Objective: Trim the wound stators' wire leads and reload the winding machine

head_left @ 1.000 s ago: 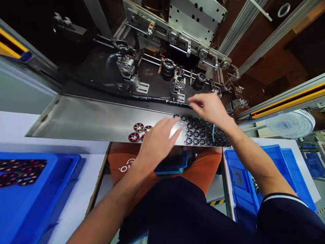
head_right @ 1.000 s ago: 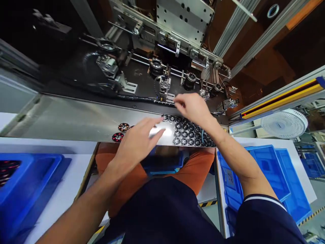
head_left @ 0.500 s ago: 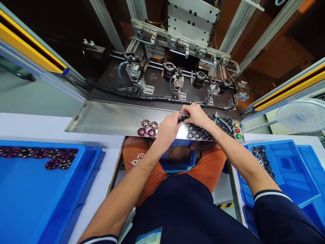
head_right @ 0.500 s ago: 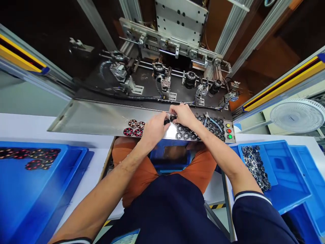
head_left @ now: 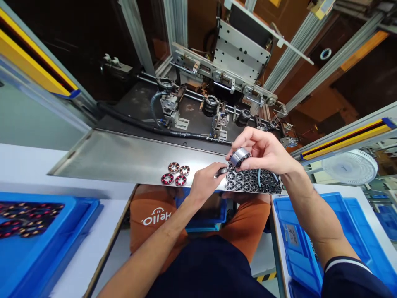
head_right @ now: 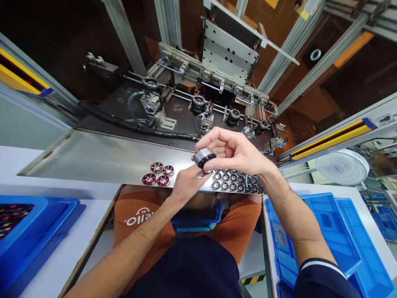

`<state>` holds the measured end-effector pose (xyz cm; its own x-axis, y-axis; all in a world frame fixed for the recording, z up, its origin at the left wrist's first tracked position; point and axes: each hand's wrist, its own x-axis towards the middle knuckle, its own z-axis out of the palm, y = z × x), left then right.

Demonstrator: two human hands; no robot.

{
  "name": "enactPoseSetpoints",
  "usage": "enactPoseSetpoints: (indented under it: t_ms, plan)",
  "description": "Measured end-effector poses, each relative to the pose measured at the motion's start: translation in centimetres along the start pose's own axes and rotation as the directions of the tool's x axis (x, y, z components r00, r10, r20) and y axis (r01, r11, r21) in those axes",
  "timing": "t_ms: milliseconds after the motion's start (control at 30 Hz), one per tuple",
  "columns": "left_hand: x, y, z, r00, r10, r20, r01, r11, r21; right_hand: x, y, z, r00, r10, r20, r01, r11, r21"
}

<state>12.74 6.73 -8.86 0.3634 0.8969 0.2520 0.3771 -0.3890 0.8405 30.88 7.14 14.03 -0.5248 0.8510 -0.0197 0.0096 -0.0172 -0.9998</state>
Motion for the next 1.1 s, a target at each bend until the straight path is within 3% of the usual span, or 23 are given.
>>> enactPoseSetpoints:
  t_ms: [100,200,267,367,467,600,767,1100]
  plan:
    - [-0.1,-0.4,-0.1,1.000,-0.002,-0.029,-0.001,0.991,-0.132,3.3,-2.0,-1.1,0.999,-0.008,-0.037,0.002,0.985,-0.173]
    - [0.0,-0.4,-0.4,0.998,-0.021,-0.055,0.009,0.976,-0.217,9.2,-3.0,-4.0,0.992,-0.073,-0.099,0.018,0.884,-0.468]
    - [0.0,-0.3,-0.5,0.998,-0.021,-0.057,0.006,0.966,-0.260,14.1,-2.6,-6.5,0.984,-0.107,-0.142,-0.023,0.718,-0.696]
    - [0.0,-0.1,-0.8,0.999,-0.015,-0.045,0.000,0.948,-0.317,21.0,-0.7,-10.4,0.953,-0.099,-0.286,-0.239,0.332,-0.912]
    - [0.1,0.0,-1.1,0.999,-0.025,-0.034,0.011,0.930,-0.367,25.4,1.6,-13.2,0.946,0.000,-0.326,-0.319,0.199,-0.927]
    - [0.2,-0.1,-1.3,0.998,-0.061,-0.024,0.046,0.906,-0.420,27.3,3.1,-15.3,0.944,0.119,-0.308,-0.326,0.186,-0.927]
    - [0.2,-0.2,-1.2,0.998,-0.061,0.013,0.060,0.893,-0.445,28.3,3.3,-16.5,0.929,0.213,-0.303,-0.350,0.236,-0.907]
    - [-0.2,-0.3,-0.9,1.000,0.016,-0.022,-0.024,0.902,-0.431,29.6,3.4,-17.3,0.923,0.238,-0.302,-0.368,0.321,-0.873]
